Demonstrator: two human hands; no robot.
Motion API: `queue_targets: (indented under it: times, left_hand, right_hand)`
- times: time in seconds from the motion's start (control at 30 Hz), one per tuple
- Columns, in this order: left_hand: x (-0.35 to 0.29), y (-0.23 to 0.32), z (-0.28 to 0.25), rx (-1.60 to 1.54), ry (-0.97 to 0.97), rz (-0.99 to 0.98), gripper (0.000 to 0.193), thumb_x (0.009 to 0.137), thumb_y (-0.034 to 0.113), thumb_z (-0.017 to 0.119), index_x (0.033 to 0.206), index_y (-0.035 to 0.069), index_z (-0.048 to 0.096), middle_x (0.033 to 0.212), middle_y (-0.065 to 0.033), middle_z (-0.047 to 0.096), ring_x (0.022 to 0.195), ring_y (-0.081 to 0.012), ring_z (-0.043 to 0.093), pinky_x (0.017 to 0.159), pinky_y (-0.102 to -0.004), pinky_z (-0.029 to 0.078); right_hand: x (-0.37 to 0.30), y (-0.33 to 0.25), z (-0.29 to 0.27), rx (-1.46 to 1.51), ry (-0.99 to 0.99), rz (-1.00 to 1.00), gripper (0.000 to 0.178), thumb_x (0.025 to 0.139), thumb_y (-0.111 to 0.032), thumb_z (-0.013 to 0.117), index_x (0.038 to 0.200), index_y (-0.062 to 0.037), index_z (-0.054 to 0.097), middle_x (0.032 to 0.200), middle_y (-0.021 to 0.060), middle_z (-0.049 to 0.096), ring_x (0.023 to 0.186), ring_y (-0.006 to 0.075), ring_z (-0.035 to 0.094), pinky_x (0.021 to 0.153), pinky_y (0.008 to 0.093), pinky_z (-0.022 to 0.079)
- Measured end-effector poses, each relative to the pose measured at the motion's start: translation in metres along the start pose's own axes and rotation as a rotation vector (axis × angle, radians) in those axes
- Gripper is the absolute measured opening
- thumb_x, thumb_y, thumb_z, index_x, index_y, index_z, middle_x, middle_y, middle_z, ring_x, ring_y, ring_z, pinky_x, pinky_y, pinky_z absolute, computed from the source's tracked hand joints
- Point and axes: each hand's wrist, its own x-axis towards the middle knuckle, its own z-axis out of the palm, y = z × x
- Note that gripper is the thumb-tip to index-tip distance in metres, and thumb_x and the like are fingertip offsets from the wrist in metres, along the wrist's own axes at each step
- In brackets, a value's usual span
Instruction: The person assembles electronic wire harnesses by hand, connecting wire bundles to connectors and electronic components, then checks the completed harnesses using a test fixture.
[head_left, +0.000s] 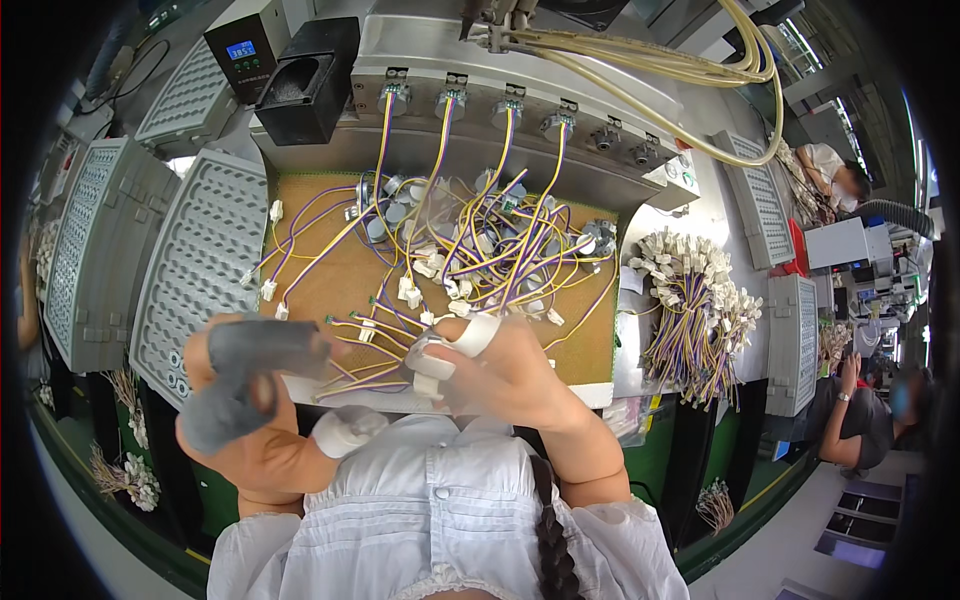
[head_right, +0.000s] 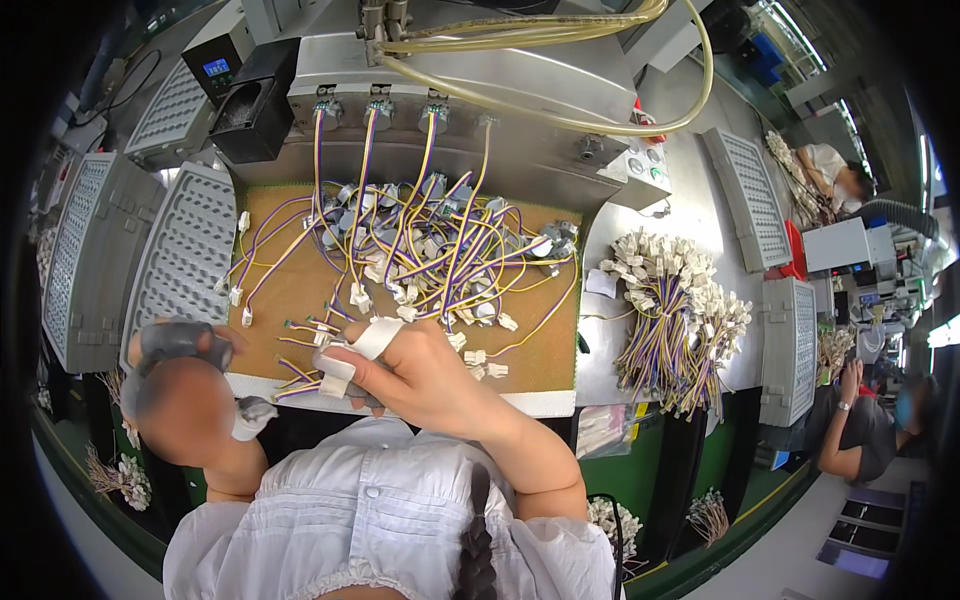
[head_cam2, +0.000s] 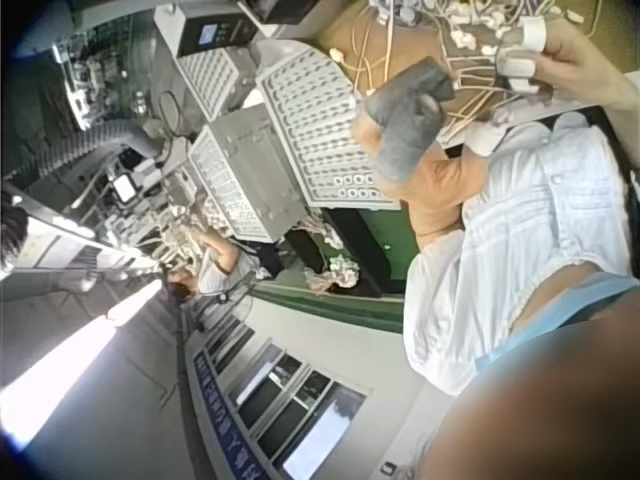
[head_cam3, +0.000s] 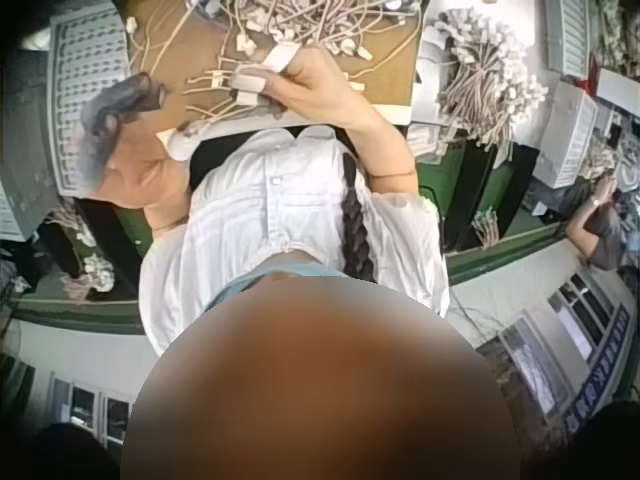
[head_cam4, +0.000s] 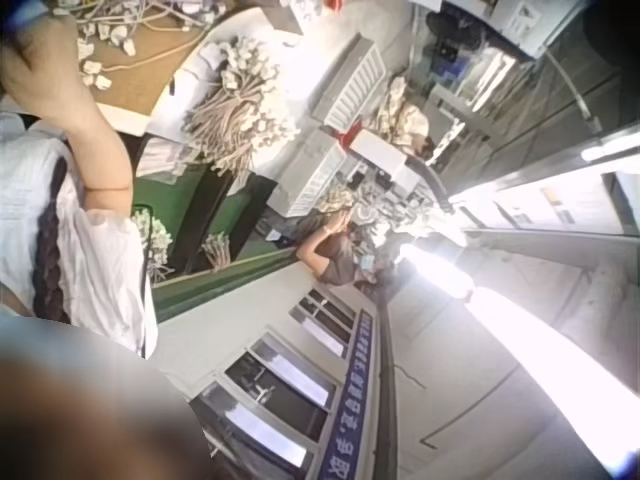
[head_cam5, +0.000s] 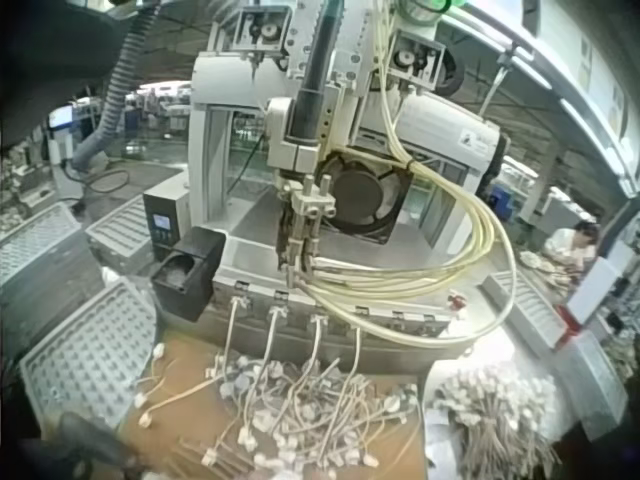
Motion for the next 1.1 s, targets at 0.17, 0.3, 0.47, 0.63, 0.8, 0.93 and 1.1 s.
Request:
queue_targets:
  times: [0.17, 0.3, 0.47, 0.63, 0.8, 0.93, 1.1]
  left_hand:
    - [0.0, 0.004, 0.001, -0.026, -0.097, -0.065, 0.062, 0.068, 0.018, 0.08, 0.116, 0.013, 0.041, 0.105, -0.0157, 0.045, 0.09, -0.0218, 0.051, 0.063, -0.0363, 0.05]
    - [0.008, 0.013, 0.006, -0.092, -0.19, -0.075, 0.037, 0.061, 0.01, 0.079, 0.093, 0.007, 0.06, 0.096, -0.0101, 0.057, 0.079, -0.0201, 0.057, 0.064, -0.0304, 0.048]
    - [0.024, 0.019, 0.019, -0.007, -0.308, 0.204, 0.031, 0.06, 0.001, 0.073, 0.09, 0.01, 0.068, 0.099, -0.0073, 0.06, 0.08, -0.0204, 0.059, 0.063, -0.0261, 0.048]
    - [0.032, 0.015, 0.014, 0.012, -0.364, 0.199, 0.021, 0.067, 0.003, 0.071, 0.086, 0.008, 0.065, 0.1, -0.0084, 0.059, 0.08, -0.0204, 0.058, 0.065, -0.0265, 0.048]
    - [0.018, 0.012, 0.018, -0.525, 0.085, -0.462, 0.052, 0.07, 0.004, 0.068, 0.118, 0.003, 0.048, 0.107, -0.0109, 0.051, 0.093, -0.02, 0.055, 0.078, -0.0305, 0.05]
    - [0.012, 0.003, 0.031, -0.901, -0.011, -0.78, 0.058, 0.075, 0.004, 0.063, 0.125, 0.0, 0.035, 0.11, -0.0123, 0.047, 0.103, -0.0199, 0.05, 0.082, -0.0355, 0.05]
    - [0.006, 0.012, 0.036, -0.457, 0.035, -0.174, 0.046, 0.067, 0.004, 0.074, 0.107, -0.002, 0.052, 0.104, -0.0106, 0.052, 0.087, -0.0192, 0.059, 0.079, -0.0321, 0.05]
  right_hand:
    - [-0.001, -0.007, -0.002, -0.178, 0.054, -0.079, 0.022, 0.089, -0.014, 0.058, 0.071, -0.002, 0.054, 0.05, 0.0061, 0.055, 0.041, 0.0176, 0.054, 0.039, 0.0279, 0.039]
    - [-0.001, -0.007, -0.001, -0.362, 0.12, -0.248, 0.019, 0.084, -0.014, 0.063, 0.071, -0.003, 0.055, 0.047, 0.0085, 0.048, 0.04, 0.0247, 0.05, 0.038, 0.0323, 0.035]
    - [-0.003, -0.009, -0.003, -0.263, 0.067, -0.171, 0.019, 0.083, -0.014, 0.064, 0.069, -0.0033, 0.057, 0.048, 0.0103, 0.048, 0.041, 0.0267, 0.049, 0.039, 0.0343, 0.035]
    - [-0.004, -0.01, -0.005, -0.356, 0.084, -0.195, 0.018, 0.081, -0.016, 0.065, 0.071, -0.0034, 0.059, 0.049, 0.0099, 0.05, 0.042, 0.0274, 0.051, 0.041, 0.0346, 0.037]
    - [-0.006, -0.003, -0.01, -0.431, 0.119, -0.225, 0.014, 0.084, -0.018, 0.063, 0.084, -0.0039, 0.061, 0.06, 0.0111, 0.057, 0.051, 0.0285, 0.055, 0.048, 0.0342, 0.043]
    - [0.002, 0.009, -0.012, -0.091, 0.076, -0.115, 0.022, 0.088, -0.015, 0.057, 0.106, -0.0043, 0.054, 0.082, 0.0102, 0.061, 0.069, 0.0216, 0.06, 0.062, 0.0302, 0.047]
    - [0.011, 0.017, -0.004, 0.464, -0.135, 0.044, 0.034, 0.089, -0.002, 0.046, 0.122, -0.0033, 0.04, 0.109, 0.0074, 0.056, 0.097, 0.0143, 0.056, 0.08, 0.0276, 0.045]
